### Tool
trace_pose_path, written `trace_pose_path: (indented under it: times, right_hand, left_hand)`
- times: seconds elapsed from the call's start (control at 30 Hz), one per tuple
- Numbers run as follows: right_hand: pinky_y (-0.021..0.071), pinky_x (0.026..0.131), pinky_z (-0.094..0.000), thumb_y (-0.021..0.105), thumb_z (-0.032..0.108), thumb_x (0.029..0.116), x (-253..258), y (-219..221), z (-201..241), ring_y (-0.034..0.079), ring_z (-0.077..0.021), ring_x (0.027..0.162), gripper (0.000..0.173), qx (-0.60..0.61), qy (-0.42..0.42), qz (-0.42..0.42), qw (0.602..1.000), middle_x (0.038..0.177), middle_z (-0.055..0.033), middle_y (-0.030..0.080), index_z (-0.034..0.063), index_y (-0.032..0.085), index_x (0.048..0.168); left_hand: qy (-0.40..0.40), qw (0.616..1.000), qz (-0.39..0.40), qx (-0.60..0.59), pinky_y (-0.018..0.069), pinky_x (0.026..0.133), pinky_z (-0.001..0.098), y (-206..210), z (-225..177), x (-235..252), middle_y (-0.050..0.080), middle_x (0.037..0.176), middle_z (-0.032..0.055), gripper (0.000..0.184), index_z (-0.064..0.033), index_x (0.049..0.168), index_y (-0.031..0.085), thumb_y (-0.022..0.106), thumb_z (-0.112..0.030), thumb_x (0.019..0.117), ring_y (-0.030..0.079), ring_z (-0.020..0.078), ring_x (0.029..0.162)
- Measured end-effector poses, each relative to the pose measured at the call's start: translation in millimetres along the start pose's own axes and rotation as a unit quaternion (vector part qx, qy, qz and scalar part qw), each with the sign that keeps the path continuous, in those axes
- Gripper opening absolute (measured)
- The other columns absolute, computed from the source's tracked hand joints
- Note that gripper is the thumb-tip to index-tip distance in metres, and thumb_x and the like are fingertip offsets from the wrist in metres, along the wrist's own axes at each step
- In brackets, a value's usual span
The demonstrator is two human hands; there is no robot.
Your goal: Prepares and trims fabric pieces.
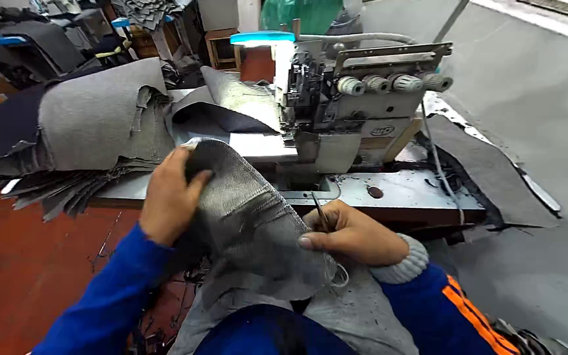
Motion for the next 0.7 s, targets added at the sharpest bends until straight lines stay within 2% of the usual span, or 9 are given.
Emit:
trace_pose_path:
  times: [0.03, 0.07, 0.17, 0.23, 0.3, 0.37, 0.43, 0.57, 0.7]
  right_hand:
    - [0.0385, 0.045, -0.0115, 0.068, 0.017, 0.0926, 5.8, 11.1, 3.8, 0.046, 0.0088, 0.048, 0.021, 0.047, -0.016, -0.014, 0.999, 0.055, 0.0138, 0.054, 0.0175, 0.067, 0.072]
    - [0.0437, 0.049, -0.0128, 0.067, 0.015, 0.0926, 13.0, 21.8, 10.3, 0.051, 0.0073, 0.052, 0.018, 0.088, -0.022, -0.039, 0.995, 0.059, 0.0121, 0.058, 0.0168, 0.069, 0.074]
    - [0.0465, 0.049, -0.0162, 0.066, 0.011, 0.0933, 34.4, 58.1, 30.7, 0.054, 0.0012, 0.052, 0.017, 0.205, -0.002, -0.124, 0.971, 0.06, 0.0044, 0.06, 0.0118, 0.067, 0.076]
    - [0.0431, 0.046, -0.0153, 0.061, 0.01, 0.0985, 48.4, 74.3, 38.8, 0.05, 0.0, 0.048, 0.019, 0.269, 0.0, -0.155, 0.951, 0.059, 0.0023, 0.057, 0.0088, 0.065, 0.08]
    - [0.0477, 0.053, -0.018, 0.053, 0.022, 0.1053, 58.3, 77.8, 41.2, 0.053, -0.0013, 0.052, 0.025, 0.281, -0.028, -0.124, 0.951, 0.061, 0.004, 0.056, 0.0104, 0.064, 0.085]
    - [0.0551, 0.06, -0.0247, 0.035, 0.042, 0.1098, 61.2, 70.7, 41.4, 0.056, -0.0042, 0.056, 0.042, 0.229, -0.057, -0.057, 0.97, 0.064, 0.0062, 0.052, 0.0128, 0.065, 0.104]
    - [0.0554, 0.054, -0.0273, 0.026, 0.049, 0.1104, 57.2, 60.4, 42.1, 0.055, -0.0063, 0.052, 0.052, 0.113, -0.076, -0.082, 0.987, 0.063, 0.0053, 0.051, 0.0139, 0.065, 0.118]
    - [0.0503, 0.04, -0.03, 0.034, 0.044, 0.1115, 36.4, 42.7, 45.8, 0.054, -0.0085, 0.048, 0.045, -0.093, -0.112, -0.145, 0.979, 0.071, 0.0027, 0.056, 0.0106, 0.064, 0.119]
    - [0.0534, 0.052, -0.0263, 0.049, 0.03, 0.1094, 22.5, 46.7, 72.2, 0.06, -0.007, 0.061, 0.029, -0.218, -0.194, -0.139, 0.946, 0.085, -0.0034, 0.063, 0.0059, 0.065, 0.109]
  left_hand:
    - [0.02, 1.0, -0.012, 0.021, 0.0465, 0.105, 0.0601, 0.4, -4.3, -6.6, 0.06, 0.137, 0.0226, 0.055, 0.0016, 0.137, 0.058, 0.074, -0.024, 0.0922, 0.058, 0.0359, 0.128]
    - [0.042, 0.999, -0.031, 0.009, 0.0459, 0.108, 0.0563, -0.2, -16.6, -17.1, 0.056, 0.143, 0.0222, 0.063, 0.0011, 0.143, 0.052, 0.073, -0.033, 0.0937, 0.055, 0.0347, 0.132]
    - [0.075, 0.988, -0.014, -0.131, 0.0558, 0.097, 0.0364, 19.3, -60.1, -70.2, 0.064, 0.131, 0.0102, 0.073, -0.0069, 0.139, 0.054, 0.074, -0.056, 0.0885, 0.063, 0.0157, 0.119]
    - [0.077, 0.977, -0.001, -0.197, 0.0536, 0.107, 0.038, 39.3, -61.3, -88.3, 0.061, 0.139, 0.0161, 0.066, -0.0009, 0.142, 0.053, 0.076, -0.038, 0.0919, 0.061, 0.0202, 0.129]
    - [0.056, 0.97, -0.064, -0.23, 0.0593, 0.099, 0.0329, 42.7, -47.3, -85.6, 0.072, 0.121, 0.0141, 0.036, 0.0078, 0.129, 0.061, 0.065, -0.01, 0.0979, 0.07, 0.0156, 0.113]
    - [-0.002, 0.958, -0.116, -0.263, 0.0603, 0.084, 0.0239, 35.3, -34.2, -76.7, 0.075, 0.094, 0.0042, 0.016, 0.0054, 0.108, 0.069, 0.057, -0.002, 0.1005, 0.072, 0.0052, 0.089]
    - [-0.078, 0.928, -0.114, -0.345, 0.0595, 0.081, 0.0231, 26.4, -26.5, -67.9, 0.074, 0.087, 0.0002, 0.016, 0.0006, 0.098, 0.071, 0.056, -0.002, 0.1011, 0.07, 0.0035, 0.084]
    - [-0.127, 0.869, -0.119, -0.464, 0.0609, 0.082, 0.0296, -2.6, -30.6, -43.5, 0.074, 0.087, 0.0047, 0.013, 0.001, 0.095, 0.072, 0.06, -0.001, 0.0988, 0.071, 0.0099, 0.082]
    - [-0.055, 0.866, -0.103, -0.486, 0.0596, 0.075, 0.0235, -13.8, -46.8, -29.9, 0.074, 0.085, -0.0011, 0.009, -0.0013, 0.096, 0.073, 0.064, -0.003, 0.0973, 0.069, 0.0036, 0.077]
Point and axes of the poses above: each hand's wrist, its own x-axis towards the middle knuckle, its own y-axis out of the palm, z = x × y, the point moved 1 cm from there along x, towards the middle knuckle
